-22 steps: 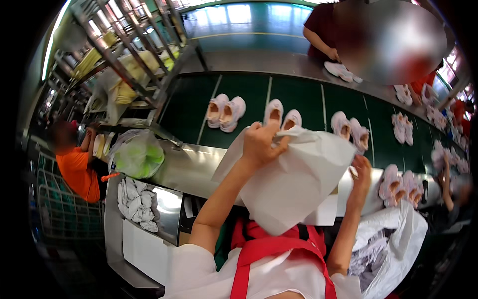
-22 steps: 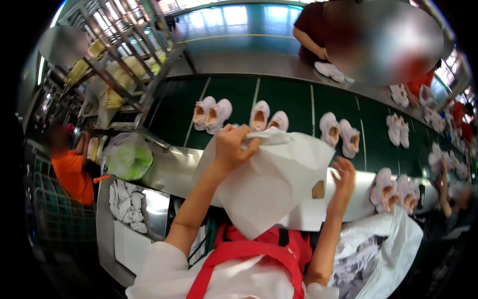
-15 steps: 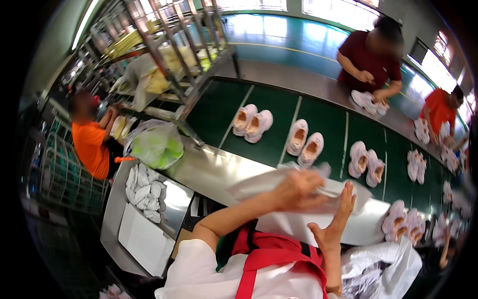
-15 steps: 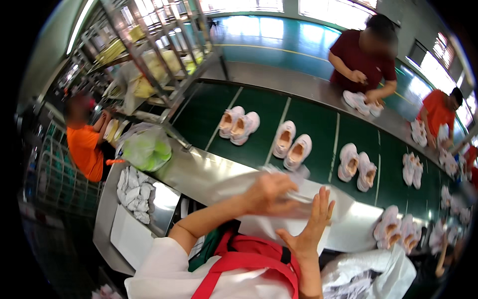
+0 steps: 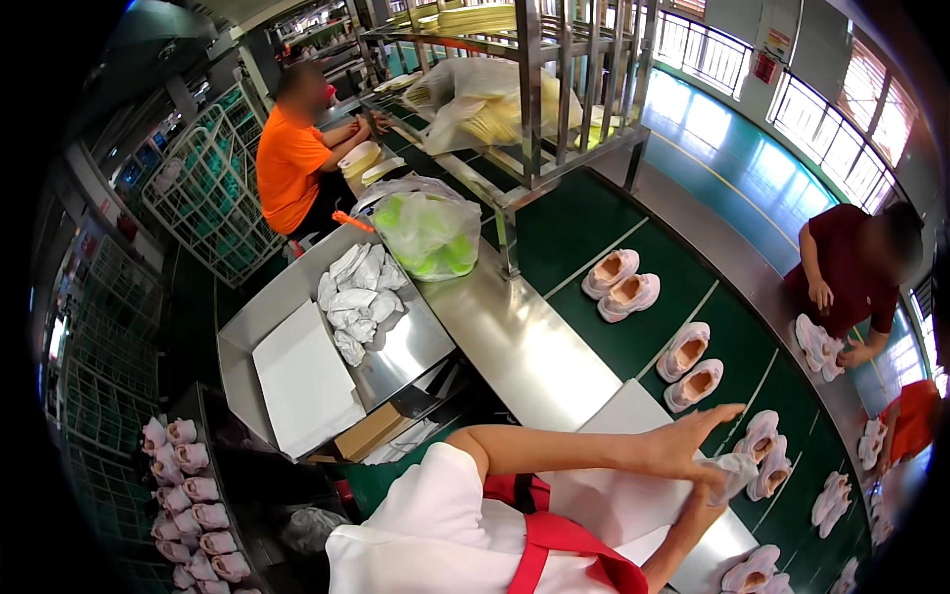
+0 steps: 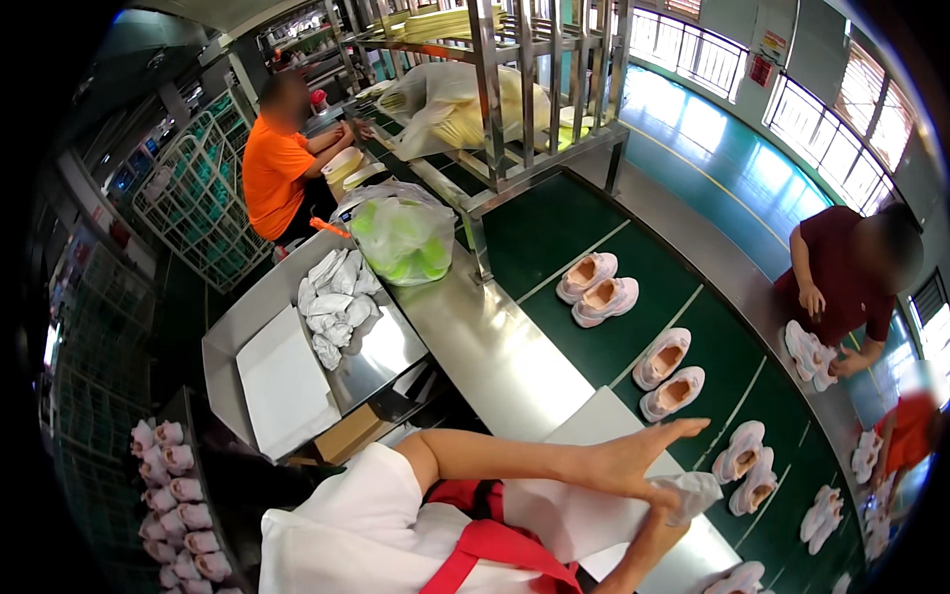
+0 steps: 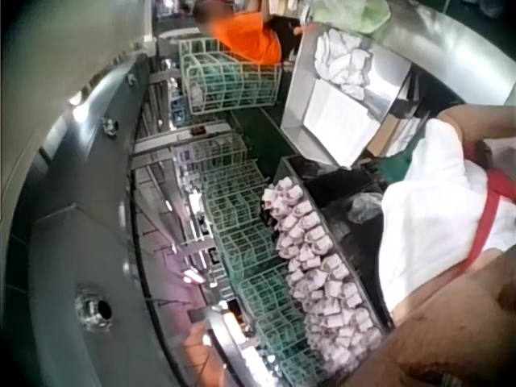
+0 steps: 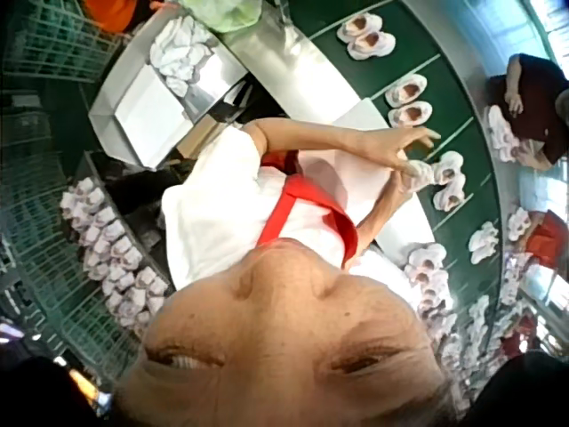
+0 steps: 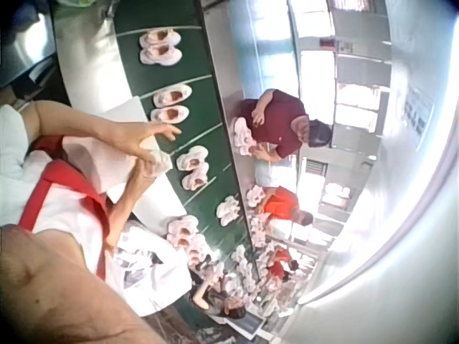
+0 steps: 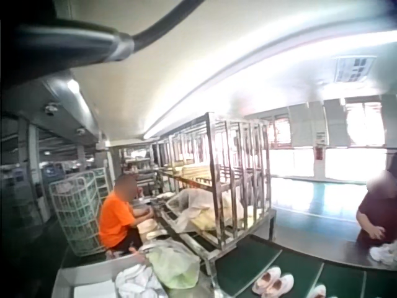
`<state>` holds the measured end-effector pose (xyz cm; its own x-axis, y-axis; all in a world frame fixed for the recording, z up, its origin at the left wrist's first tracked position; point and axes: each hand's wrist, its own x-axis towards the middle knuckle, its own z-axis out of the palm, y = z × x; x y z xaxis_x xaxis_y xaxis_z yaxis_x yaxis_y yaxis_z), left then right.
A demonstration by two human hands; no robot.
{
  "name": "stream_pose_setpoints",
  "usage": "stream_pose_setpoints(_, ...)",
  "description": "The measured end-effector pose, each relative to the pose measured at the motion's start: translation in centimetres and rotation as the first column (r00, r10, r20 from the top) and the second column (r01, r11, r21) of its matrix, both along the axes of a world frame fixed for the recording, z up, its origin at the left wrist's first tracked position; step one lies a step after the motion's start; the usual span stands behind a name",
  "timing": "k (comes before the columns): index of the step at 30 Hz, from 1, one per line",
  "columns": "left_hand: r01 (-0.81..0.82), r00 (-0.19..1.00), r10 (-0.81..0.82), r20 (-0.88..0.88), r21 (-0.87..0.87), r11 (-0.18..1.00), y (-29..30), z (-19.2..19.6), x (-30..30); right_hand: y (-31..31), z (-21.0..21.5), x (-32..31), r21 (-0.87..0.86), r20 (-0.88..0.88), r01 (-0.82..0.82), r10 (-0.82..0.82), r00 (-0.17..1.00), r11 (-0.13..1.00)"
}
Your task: The person stands at a conveyor belt in a factory, repeatedly picking up white tissue paper from a large sack, crumpling it, and stuffing it into pairs of white sneakers moving along the belt. The person also occasionally wipes the shoes with a cloth and uses a small wooden block to press the paper inside.
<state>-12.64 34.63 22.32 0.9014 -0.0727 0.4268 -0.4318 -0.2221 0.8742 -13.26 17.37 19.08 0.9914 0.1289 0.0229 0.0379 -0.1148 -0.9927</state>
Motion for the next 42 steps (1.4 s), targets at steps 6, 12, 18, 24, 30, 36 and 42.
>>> stream_pose_setpoints(6, 0.431, 0.836, -0.360, -0.415, 0.089, 0.898, 0.9, -5.2, -0.7, 0.5, 0.2, 0.3, 0.131, -0.052, 0.047, -0.040, 0.998, 0.990)
stream_pose_setpoints(12, 0.194, 0.334, -0.658, -0.674, -0.634, 0.748, 4.5, -10.0, 1.1, -4.8, -2.7, 1.8, -0.548, 0.720, -0.096, 0.527, 0.451, 0.831)
stream_pose_setpoints(18, -0.030, 0.090, -0.995, -0.031, -0.999, 0.028, 0.9, -11.4, 1.0, 3.6, 4.8, -3.9, -0.655, 0.625, -0.321, 0.730, 0.277, 0.684)
stream_pose_setpoints(24, 0.108, 0.245, -0.931, -0.269, -0.947, 0.302, -0.8, -11.2, 1.2, 2.9, 2.6, -3.4, -0.476, 0.567, -0.510, 0.694, 0.444, 0.716)
stream_pose_setpoints(30, 0.178, 0.637, -0.532, -0.558, -0.564, 0.806, -0.8, -8.0, 1.1, 3.8, -2.3, -3.3, 0.041, 0.428, 0.061, -0.073, 0.901, 0.997)
stream_pose_setpoints(36, 0.245, 0.669, -0.585, -0.458, -0.608, 0.756, 0.9, -7.7, 1.5, 4.0, -0.8, -2.2, -0.207, 0.089, 0.137, -0.121, 0.989, 0.969)
stream_pose_setpoints(42, 0.184, 0.803, -0.323, -0.500, -0.308, 0.933, 2.7, -3.9, 0.5, 3.4, -0.1, -0.9, -0.363, 0.280, -0.008, 0.117, 0.953, 0.932)
